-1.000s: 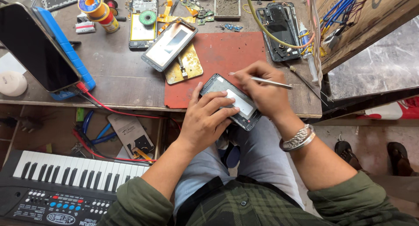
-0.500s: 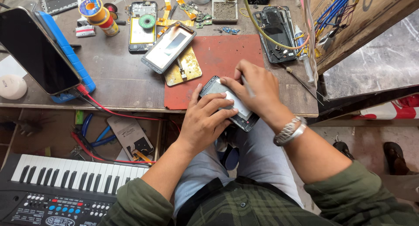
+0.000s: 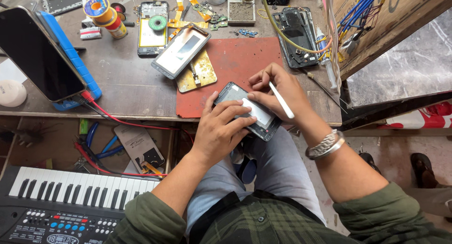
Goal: The person holds a disassembled phone frame on the bench and uses a thin metal pry tool to scrape and pry along the edges of the phone, working around the perimeter while steadying the frame with the other hand. Other phone parts, screens, and repair tools are spread across the workbench.
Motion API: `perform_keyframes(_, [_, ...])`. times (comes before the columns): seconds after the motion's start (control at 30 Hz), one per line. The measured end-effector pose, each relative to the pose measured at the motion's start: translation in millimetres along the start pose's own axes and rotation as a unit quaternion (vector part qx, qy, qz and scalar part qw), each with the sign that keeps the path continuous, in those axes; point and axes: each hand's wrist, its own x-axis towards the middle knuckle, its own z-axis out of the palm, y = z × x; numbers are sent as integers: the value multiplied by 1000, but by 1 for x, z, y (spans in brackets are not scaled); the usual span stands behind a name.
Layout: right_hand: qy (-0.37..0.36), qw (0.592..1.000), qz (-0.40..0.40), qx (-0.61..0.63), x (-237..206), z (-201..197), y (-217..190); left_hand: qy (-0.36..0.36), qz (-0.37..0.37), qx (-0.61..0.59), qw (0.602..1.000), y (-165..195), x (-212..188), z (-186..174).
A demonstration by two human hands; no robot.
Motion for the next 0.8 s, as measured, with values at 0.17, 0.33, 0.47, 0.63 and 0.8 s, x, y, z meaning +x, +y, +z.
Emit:
perform_keyframes(0.17, [68, 960, 68, -262, 11, 22, -15, 5, -2, 7, 1000, -1, 0, 2])
perform_keyframes(0.33, [102, 966, 65, -230, 15, 26, -13, 5, -1, 1, 1000, 0, 0, 1])
perform_keyframes(0.47, [105, 988, 94, 67, 13, 11, 0, 25, -5, 6, 1000, 2, 1, -1])
perform_keyframes(0.63, [44, 993, 52, 95, -5, -5, 5, 69, -32, 19, 997, 3, 1, 1])
perform_keyframes(0.8, [25, 998, 23, 53, -11, -6, 0, 91, -52, -8, 994, 3, 1, 3])
